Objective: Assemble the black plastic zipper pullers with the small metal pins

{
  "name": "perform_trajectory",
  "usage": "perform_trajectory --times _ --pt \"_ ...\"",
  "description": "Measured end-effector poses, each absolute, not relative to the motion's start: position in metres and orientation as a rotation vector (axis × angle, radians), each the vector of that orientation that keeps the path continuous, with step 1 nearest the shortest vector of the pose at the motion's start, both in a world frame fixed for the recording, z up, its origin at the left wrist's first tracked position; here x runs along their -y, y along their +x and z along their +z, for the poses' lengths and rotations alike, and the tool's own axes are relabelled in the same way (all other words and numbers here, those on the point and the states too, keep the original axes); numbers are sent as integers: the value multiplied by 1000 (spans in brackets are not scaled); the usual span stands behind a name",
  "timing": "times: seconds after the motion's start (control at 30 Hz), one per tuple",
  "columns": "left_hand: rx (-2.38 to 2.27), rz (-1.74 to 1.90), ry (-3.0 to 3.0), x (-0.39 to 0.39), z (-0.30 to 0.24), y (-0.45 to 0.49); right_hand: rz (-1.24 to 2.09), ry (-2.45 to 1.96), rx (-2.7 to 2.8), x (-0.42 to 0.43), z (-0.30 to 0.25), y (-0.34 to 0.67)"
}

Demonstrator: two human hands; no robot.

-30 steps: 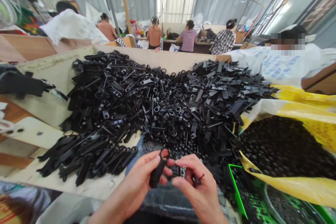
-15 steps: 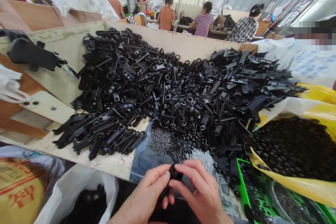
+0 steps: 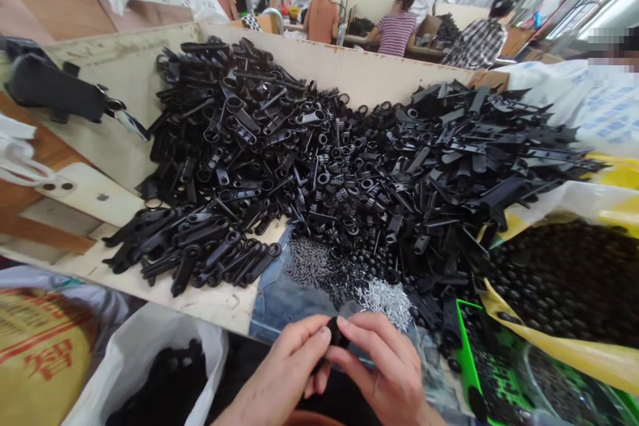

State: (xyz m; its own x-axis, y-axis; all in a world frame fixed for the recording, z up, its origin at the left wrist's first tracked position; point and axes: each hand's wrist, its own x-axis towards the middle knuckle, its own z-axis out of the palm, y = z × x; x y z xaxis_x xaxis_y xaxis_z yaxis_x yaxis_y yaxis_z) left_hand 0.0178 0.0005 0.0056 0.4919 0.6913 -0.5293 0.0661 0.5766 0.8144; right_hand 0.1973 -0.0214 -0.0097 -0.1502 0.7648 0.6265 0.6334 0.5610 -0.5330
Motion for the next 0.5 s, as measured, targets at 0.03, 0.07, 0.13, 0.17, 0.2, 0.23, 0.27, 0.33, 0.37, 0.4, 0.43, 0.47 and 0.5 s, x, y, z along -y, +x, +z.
perform_trajectory --times 0.03,0.07,0.13,0.17,0.2,0.23,0.27,0.33,0.37,0.4,0.43,0.47,0.5 --pt "-1018 456 979 -1 8 19 176 -1137 1875 22 -10 198" --pt "-1041 461 1079 -1 10 20 180 -1133 1892 23 -11 198" --pt "-1110 449 1287 0 14 22 200 -1119 1934 26 -13 199" --pt "-1149 422 1378 0 15 22 214 -1112 1954 27 -14 200" --pt "-1188 386 1454 1 15 22 226 -1108 1970 29 -15 200" --pt "-1224 351 1516 3 15 23 237 -1107 1984 31 -16 200" --pt "-1251 328 1570 4 15 23 238 -1112 1995 33 -17 200" --pt "-1263 301 1662 6 14 24 215 -1122 2008 36 -18 200" --pt "-1259 293 1696 7 13 24 202 -1123 2016 38 -17 200" --pt "-1254 286 1717 7 13 25 193 -1122 2027 38 -17 201" --pt "-1248 277 1730 8 14 25 188 -1121 2038 39 -16 201" --pt "-1245 272 1735 8 14 25 185 -1121 2050 39 -15 201" --pt "-1243 266 1733 8 14 24 189 -1126 2066 40 -13 201"
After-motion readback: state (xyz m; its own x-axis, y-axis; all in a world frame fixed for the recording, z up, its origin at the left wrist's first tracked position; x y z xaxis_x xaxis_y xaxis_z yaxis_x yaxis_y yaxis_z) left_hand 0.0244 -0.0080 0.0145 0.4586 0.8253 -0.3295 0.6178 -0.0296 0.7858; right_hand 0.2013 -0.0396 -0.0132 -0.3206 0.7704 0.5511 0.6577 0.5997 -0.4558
